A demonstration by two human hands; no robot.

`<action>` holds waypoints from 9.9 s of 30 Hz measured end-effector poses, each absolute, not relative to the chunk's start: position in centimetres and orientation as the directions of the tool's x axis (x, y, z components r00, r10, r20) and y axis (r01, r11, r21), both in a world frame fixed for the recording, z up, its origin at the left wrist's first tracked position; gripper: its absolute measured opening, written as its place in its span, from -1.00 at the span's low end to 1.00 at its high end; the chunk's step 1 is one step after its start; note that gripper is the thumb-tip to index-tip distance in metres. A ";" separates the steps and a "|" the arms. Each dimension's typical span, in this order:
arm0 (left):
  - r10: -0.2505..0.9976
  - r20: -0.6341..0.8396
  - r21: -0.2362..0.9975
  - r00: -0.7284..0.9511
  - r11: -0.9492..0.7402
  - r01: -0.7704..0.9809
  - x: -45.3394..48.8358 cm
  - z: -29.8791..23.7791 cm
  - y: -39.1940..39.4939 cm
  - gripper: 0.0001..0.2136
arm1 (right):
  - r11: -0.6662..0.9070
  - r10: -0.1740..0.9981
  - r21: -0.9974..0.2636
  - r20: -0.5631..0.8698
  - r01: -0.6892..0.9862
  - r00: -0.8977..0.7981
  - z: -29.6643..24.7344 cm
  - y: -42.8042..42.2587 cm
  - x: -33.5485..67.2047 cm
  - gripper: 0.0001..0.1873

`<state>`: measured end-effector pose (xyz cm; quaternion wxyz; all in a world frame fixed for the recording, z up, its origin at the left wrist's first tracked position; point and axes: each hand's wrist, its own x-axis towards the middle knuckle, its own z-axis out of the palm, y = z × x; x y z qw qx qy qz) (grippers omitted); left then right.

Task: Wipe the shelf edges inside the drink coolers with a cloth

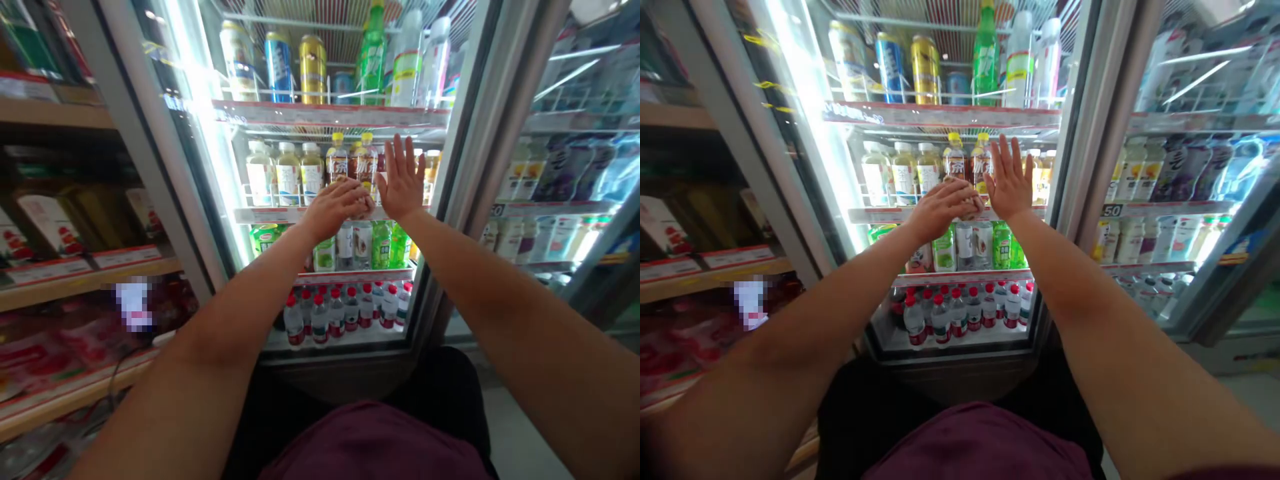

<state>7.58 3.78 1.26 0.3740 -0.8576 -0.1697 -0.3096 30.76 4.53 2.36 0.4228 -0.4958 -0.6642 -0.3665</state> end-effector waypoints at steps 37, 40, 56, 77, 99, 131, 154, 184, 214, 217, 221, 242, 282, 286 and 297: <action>0.112 0.911 -0.274 0.396 -0.554 0.786 0.0 1.9 3.6 -0.52 | 0.347 0.323 -0.009 0.940 0.938 -0.111 2.0 4.6 30.3 -0.24; 0.085 0.943 -0.229 0.323 -0.537 0.812 -0.9 3.7 4.2 -0.51 | 0.321 0.355 0.003 0.927 0.947 -0.123 2.1 4.5 30.3 -0.23; 0.032 0.981 -0.154 0.193 -0.484 0.861 -4.1 0.3 4.0 -0.53 | 0.355 0.342 -0.018 0.933 0.935 -0.112 1.9 4.3 30.1 -0.25; 0.153 0.967 -0.104 0.206 -0.501 0.859 -10.9 -0.5 3.0 -0.55 | 0.357 0.346 -0.029 0.933 0.933 -0.103 1.7 4.4 29.8 -0.26; 0.158 0.981 -0.029 0.110 -0.446 0.894 -10.6 -5.0 3.0 -0.55 | 0.369 0.330 -0.020 0.938 0.929 -0.111 1.5 4.5 29.7 -0.28; 0.163 0.927 -0.233 0.338 -0.454 0.860 -3.8 -2.2 2.6 -0.49 | 0.379 0.493 -0.004 0.848 0.926 -0.198 2.4 3.6 30.6 -0.19; 0.126 0.933 -0.233 0.338 -0.505 0.831 0.4 -1.7 3.1 -0.46 | 0.388 0.502 -0.017 0.842 0.921 -0.196 2.5 3.8 30.8 -0.18; 0.172 0.783 -0.416 0.598 -0.570 0.709 2.8 -1.3 2.2 -0.52 | 0.344 0.496 0.020 0.845 0.939 -0.199 2.3 3.5 30.6 -0.18; 0.146 0.864 -0.339 0.482 -0.539 0.771 2.7 -1.6 3.3 -0.48 | 0.351 0.494 0.018 0.846 0.936 -0.201 2.1 3.4 30.9 -0.19; 0.154 0.851 -0.346 0.502 -0.555 0.757 3.4 -2.8 3.3 -0.49 | 0.346 0.495 0.025 0.845 0.938 -0.205 2.2 3.4 30.9 -0.19; 0.138 0.811 -0.405 0.569 -0.568 0.716 4.1 -2.7 3.4 -0.45 | 0.342 0.490 0.027 0.848 0.939 -0.203 2.1 3.4 30.8 -0.19; 0.124 0.819 -0.404 0.560 -0.568 0.717 5.2 -0.2 4.1 -0.46 | 0.364 0.493 0.028 0.842 0.931 -0.219 1.9 3.7 31.2 -0.19; 0.198 0.849 -0.325 0.491 -0.538 0.778 1.8 -0.6 2.6 -0.44 | 0.366 0.537 -0.004 0.817 0.930 -0.208 1.8 3.2 31.1 -0.13; 0.214 0.873 -0.269 0.438 -0.538 0.799 0.7 1.5 2.8 -0.41 | 0.364 0.524 0.006 0.825 0.931 -0.210 1.7 3.3 31.2 -0.15; 0.174 0.874 -0.309 0.454 -0.521 0.796 -1.2 -4.1 2.4 -0.39 | 0.374 0.511 0.003 0.834 0.927 -0.209 1.4 3.6 31.3 -0.14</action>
